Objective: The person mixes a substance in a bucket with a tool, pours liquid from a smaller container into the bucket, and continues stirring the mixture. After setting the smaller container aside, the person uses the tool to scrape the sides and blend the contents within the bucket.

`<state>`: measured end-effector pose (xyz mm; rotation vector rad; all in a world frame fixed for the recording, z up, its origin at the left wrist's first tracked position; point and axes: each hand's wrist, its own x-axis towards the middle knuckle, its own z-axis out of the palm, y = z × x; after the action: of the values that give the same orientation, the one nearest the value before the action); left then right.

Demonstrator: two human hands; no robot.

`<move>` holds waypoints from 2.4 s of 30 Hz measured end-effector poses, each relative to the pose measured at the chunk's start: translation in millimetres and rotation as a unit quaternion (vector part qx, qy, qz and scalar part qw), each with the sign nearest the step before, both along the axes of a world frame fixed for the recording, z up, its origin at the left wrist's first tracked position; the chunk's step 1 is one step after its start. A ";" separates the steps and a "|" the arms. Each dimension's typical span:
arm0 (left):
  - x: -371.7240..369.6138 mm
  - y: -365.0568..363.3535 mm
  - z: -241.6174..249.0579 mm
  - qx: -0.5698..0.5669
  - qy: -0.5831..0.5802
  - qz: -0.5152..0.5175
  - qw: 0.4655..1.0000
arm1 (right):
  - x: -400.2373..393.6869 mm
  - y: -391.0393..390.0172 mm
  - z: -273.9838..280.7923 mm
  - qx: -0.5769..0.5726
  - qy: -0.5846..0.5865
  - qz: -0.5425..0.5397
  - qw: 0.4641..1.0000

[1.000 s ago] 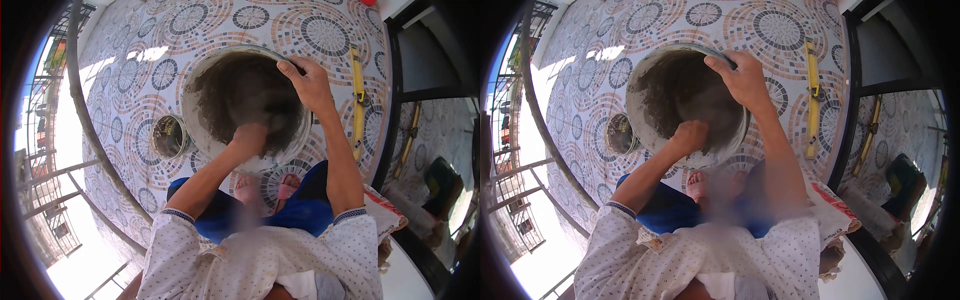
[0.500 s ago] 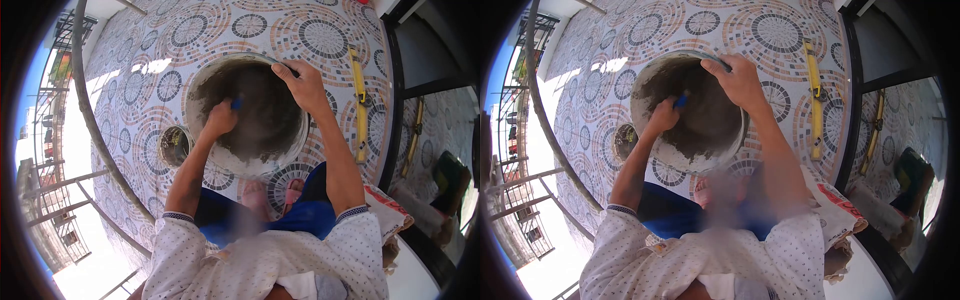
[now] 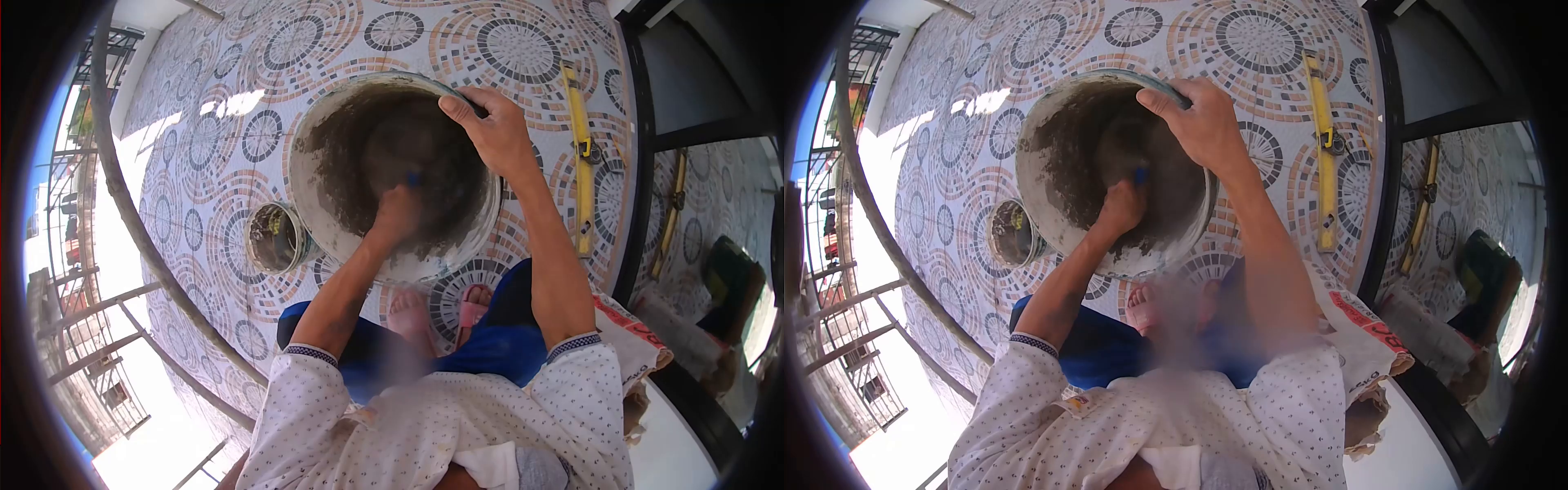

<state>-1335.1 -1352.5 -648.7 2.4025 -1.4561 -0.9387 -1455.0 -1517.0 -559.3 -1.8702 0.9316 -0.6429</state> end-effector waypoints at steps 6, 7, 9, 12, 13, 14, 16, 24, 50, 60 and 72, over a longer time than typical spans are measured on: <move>-11.6 14.1 1.6 0.024 0.026 -0.080 0.996 | -3.3 1.7 8.3 0.010 -0.007 0.011 1.000; -14.0 17.5 0.5 0.040 0.026 -0.062 0.997 | -3.6 2.3 5.8 -0.005 -0.027 0.006 1.000; -13.5 17.0 9.1 0.058 0.023 -0.069 0.996 | -2.1 3.2 0.8 -0.036 -0.069 -0.004 0.997; -3.1 18.6 21.4 0.067 0.012 -0.130 0.989 | -6.6 3.3 9.7 -0.007 0.008 0.008 1.000; 2.0 18.7 20.7 0.069 0.007 -0.143 0.987 | -5.8 5.3 8.4 -0.011 -0.021 0.000 1.000; 6.1 16.5 25.6 0.072 0.003 -0.158 0.985 | -3.7 7.9 6.2 -0.014 -0.050 -0.008 0.999; 17.2 13.3 36.4 0.135 -0.017 -0.147 0.980 | -1.7 9.3 5.0 -0.017 -0.077 -0.015 0.997; 60.1 28.6 32.9 0.118 -0.204 -0.139 0.962 | -2.0 10.4 7.2 -0.022 -0.043 0.004 0.999; 65.8 -25.3 17.7 -0.012 -0.500 -0.295 0.815 | 26.2 28.5 1.3 -0.045 -0.065 -0.083 0.993; 65.8 25.6 -2.6 0.011 -0.384 -0.378 0.842 | 25.9 37.3 -3.3 -0.033 -0.068 -0.096 0.993; 16.9 4.9 23.7 0.149 -0.007 -0.293 0.945 | 22.9 51.3 5.3 -0.051 -0.082 -0.048 0.994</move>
<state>-1318.2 -1347.6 -625.1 2.1820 -2.2409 -1.3450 -1432.2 -1465.7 -554.0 -1.8379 0.9003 -0.9035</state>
